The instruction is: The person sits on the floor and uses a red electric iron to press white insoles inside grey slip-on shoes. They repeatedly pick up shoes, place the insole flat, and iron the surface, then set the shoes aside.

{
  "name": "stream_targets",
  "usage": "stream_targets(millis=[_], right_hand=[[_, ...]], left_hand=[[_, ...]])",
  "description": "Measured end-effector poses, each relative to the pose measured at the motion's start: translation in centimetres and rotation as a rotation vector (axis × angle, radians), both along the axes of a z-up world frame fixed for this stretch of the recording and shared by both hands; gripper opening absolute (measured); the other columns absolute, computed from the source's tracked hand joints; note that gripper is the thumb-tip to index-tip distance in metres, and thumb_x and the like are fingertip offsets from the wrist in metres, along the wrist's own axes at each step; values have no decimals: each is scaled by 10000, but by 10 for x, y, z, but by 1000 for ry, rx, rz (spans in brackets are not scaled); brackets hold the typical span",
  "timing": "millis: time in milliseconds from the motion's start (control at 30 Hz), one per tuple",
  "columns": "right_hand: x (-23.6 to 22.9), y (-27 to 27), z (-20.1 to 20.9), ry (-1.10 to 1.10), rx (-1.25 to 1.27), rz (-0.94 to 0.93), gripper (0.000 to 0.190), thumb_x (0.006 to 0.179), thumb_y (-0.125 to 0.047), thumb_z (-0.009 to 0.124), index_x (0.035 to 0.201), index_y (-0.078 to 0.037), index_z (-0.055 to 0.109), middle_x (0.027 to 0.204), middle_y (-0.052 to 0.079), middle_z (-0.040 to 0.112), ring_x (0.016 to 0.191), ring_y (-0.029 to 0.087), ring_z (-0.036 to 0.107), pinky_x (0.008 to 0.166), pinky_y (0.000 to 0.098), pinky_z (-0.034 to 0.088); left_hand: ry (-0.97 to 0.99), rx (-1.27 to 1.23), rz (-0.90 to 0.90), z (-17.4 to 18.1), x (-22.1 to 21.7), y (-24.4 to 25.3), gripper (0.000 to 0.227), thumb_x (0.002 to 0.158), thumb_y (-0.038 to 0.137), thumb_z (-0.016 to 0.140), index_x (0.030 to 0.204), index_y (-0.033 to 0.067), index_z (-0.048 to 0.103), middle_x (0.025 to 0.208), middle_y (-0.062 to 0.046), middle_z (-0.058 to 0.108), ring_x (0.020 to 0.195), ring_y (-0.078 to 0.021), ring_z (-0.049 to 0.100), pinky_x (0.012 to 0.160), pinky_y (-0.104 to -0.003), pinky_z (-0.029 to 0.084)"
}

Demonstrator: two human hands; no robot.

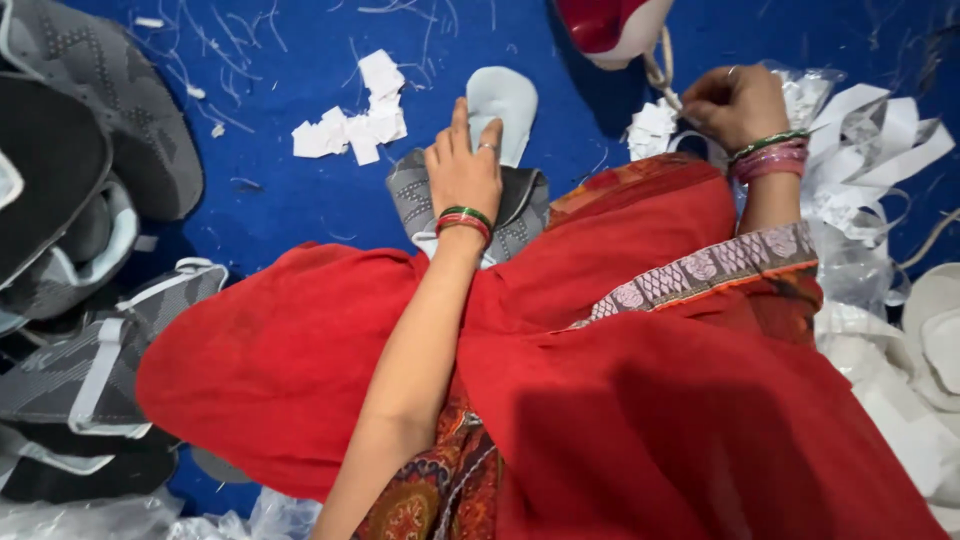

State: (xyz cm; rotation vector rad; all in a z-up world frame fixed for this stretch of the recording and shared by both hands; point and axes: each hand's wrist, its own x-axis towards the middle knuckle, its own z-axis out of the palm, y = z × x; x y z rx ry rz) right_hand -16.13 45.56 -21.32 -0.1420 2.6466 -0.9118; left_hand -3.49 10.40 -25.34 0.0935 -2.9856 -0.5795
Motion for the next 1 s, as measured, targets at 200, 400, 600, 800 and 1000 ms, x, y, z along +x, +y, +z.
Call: stream_targets(millis=[200,400,600,800,1000], right_hand=[[6,22,-42,107,68,-5,265,796,-115,890,969,1,727,867,109,717,758,191,684,710,327,560],[18,24,-49,277,9,-92,145,878,-114,832,935,-8,752,924,129,705,814,198,708,764,320,585],[14,6,-36,180,107,48,273,775,-229,939,798,-23,761,809,146,684,745,239,673,676,344,553],[14,16,-38,-23,-50,-135,205,841,-153,885,848,-28,723,823,97,733,711,162,690,673,294,567],[12,14,-20,-144,-401,-265,140,854,-1,783,948,-8,680,867,78,745,731,143,725,640,295,611]], left_hand=[[12,12,18,3,-2,0,390,917,151,629,1297,225,679,1547,-167,460,1234,-335,532,1019,-473,416],[25,12,8,10,-2,-2,365,929,155,646,1285,227,681,1537,-180,472,1238,-341,535,1029,-476,414],[22,4,19,9,0,-1,357,934,157,649,1284,220,684,1543,-185,469,1238,-335,532,1032,-473,411],[36,15,25,2,-1,0,365,932,151,648,1287,224,687,1541,-182,471,1247,-335,529,1029,-466,409],[21,-1,25,2,-2,-1,378,915,154,637,1283,219,692,1545,-173,461,1238,-334,523,1031,-482,403]])
